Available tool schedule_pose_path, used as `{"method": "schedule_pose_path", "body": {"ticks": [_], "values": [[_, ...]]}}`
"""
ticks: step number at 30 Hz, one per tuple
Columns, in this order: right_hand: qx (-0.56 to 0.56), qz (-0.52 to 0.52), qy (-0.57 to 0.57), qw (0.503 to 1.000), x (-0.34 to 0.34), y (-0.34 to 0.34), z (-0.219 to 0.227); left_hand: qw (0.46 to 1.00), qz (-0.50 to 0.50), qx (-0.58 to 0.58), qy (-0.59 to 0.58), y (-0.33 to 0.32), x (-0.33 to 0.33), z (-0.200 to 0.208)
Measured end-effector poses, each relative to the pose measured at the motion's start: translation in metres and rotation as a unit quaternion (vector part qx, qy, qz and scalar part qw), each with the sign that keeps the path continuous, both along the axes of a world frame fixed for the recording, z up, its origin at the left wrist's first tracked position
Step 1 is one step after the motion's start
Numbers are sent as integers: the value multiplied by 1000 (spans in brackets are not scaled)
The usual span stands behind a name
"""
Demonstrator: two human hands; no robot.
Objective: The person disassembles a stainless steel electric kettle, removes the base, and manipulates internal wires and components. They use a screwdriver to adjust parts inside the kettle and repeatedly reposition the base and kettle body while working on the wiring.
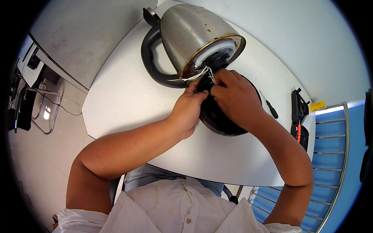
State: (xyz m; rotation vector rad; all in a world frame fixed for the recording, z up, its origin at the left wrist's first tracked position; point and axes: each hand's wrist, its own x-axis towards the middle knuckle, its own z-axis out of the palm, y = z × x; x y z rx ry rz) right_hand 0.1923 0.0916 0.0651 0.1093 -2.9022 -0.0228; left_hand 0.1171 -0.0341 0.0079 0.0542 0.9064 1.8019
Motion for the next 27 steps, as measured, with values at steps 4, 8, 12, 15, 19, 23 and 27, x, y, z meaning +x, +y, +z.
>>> {"method": "schedule_pose_path", "body": {"ticks": [4,8,12,15,19,23,27], "values": [[-50,-20,17,998,0,-2,2,1000,1,22,4,2,0,-5],[-84,-24,2,996,1,-1,1,1000,-4,6,17,1,-2,-6],[-128,-52,-8,990,0,-2,4,1000,-14,8,14,2,-2,-7],[-139,-86,-24,986,-1,-2,6,1000,-15,7,16,1,-2,-5],[-75,-73,-23,994,-4,-3,6,1000,-16,-2,22,0,0,-1],[-103,-62,-38,992,-4,-3,9,998,-36,-34,43,-3,-1,10],[-49,-41,-19,998,-5,-2,7,997,-41,-32,59,-2,-1,8]]}}
